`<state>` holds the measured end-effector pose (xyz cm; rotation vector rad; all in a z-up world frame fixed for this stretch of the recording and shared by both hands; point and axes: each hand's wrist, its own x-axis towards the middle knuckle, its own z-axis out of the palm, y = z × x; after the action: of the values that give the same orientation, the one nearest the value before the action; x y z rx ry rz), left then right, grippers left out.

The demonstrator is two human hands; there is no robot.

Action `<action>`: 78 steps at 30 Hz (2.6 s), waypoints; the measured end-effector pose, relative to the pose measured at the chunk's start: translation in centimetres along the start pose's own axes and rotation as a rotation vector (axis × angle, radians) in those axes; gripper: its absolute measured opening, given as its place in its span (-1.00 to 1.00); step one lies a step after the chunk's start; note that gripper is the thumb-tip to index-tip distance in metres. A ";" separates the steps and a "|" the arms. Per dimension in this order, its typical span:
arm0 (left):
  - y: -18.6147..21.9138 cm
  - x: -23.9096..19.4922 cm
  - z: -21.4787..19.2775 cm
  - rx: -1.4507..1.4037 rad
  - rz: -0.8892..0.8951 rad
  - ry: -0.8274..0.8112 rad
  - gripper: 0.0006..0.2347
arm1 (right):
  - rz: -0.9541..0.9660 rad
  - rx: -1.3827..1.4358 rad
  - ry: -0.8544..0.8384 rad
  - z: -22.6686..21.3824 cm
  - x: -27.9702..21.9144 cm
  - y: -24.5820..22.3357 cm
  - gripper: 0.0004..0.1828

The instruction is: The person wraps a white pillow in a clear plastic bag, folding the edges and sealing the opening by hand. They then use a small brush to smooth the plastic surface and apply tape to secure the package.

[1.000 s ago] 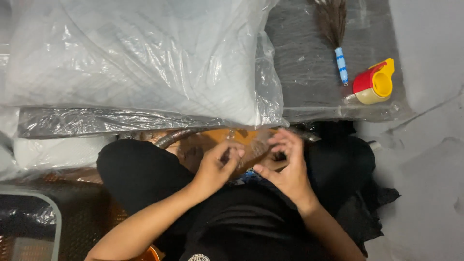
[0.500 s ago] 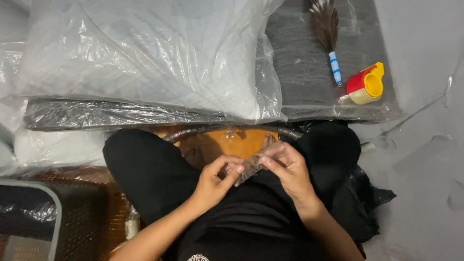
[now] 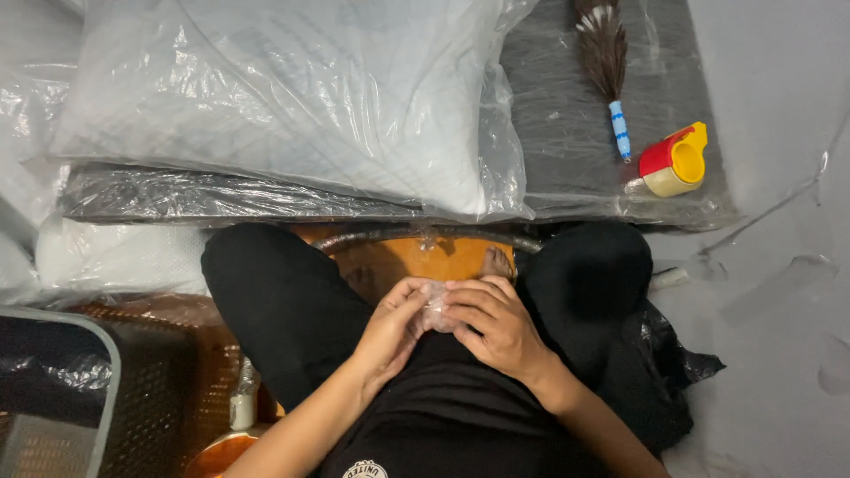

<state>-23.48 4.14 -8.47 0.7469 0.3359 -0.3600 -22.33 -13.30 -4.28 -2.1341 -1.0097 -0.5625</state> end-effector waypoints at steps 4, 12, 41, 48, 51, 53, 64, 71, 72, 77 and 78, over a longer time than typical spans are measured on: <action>-0.8 0.5 -2.9 -0.165 -0.038 -0.144 -0.80 | -0.005 0.012 -0.043 -0.1 0.5 -0.4 -0.78; -1.4 -0.2 -3.0 0.070 0.008 -0.009 -0.80 | 0.056 0.077 -0.008 1.6 -0.6 0.4 -0.71; 1.0 -2.0 -0.4 -0.147 0.218 0.054 -0.85 | 0.003 -0.045 -0.087 4.3 1.4 0.9 -0.32; 0.4 -1.9 -1.4 -0.039 0.359 0.007 -0.72 | -0.038 -0.005 0.080 5.0 2.0 1.2 -0.66; 0.9 -2.2 -0.9 0.121 0.385 0.014 -0.71 | -0.049 -0.005 0.093 5.3 2.7 1.7 -0.69; 0.5 -2.2 -1.3 0.257 0.367 0.045 -0.75 | -0.059 -0.026 0.083 5.4 3.7 1.3 -0.71; 13.3 -3.1 -8.4 0.067 0.888 0.401 -0.96 | -0.069 0.101 -0.079 4.5 10.8 -1.1 -0.45; 10.4 4.3 -37.8 1.211 1.005 1.178 -0.88 | 0.285 -0.212 0.414 -1.6 9.7 12.9 -0.59; 9.1 5.6 -40.6 1.283 0.892 1.116 -0.91 | 0.452 -0.186 0.347 -1.8 8.5 16.5 -0.56; 9.1 9.4 -39.3 1.387 0.718 1.120 -0.83 | 1.026 0.286 0.159 -0.7 5.4 24.5 -0.52; 10.4 10.3 -39.5 0.884 0.392 1.263 -0.50 | 1.109 0.374 0.278 -0.7 5.5 24.2 -0.66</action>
<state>-16.45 37.15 -33.71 1.8442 1.2302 0.4427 0.16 -22.03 -10.17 -1.8392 0.2686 -0.0828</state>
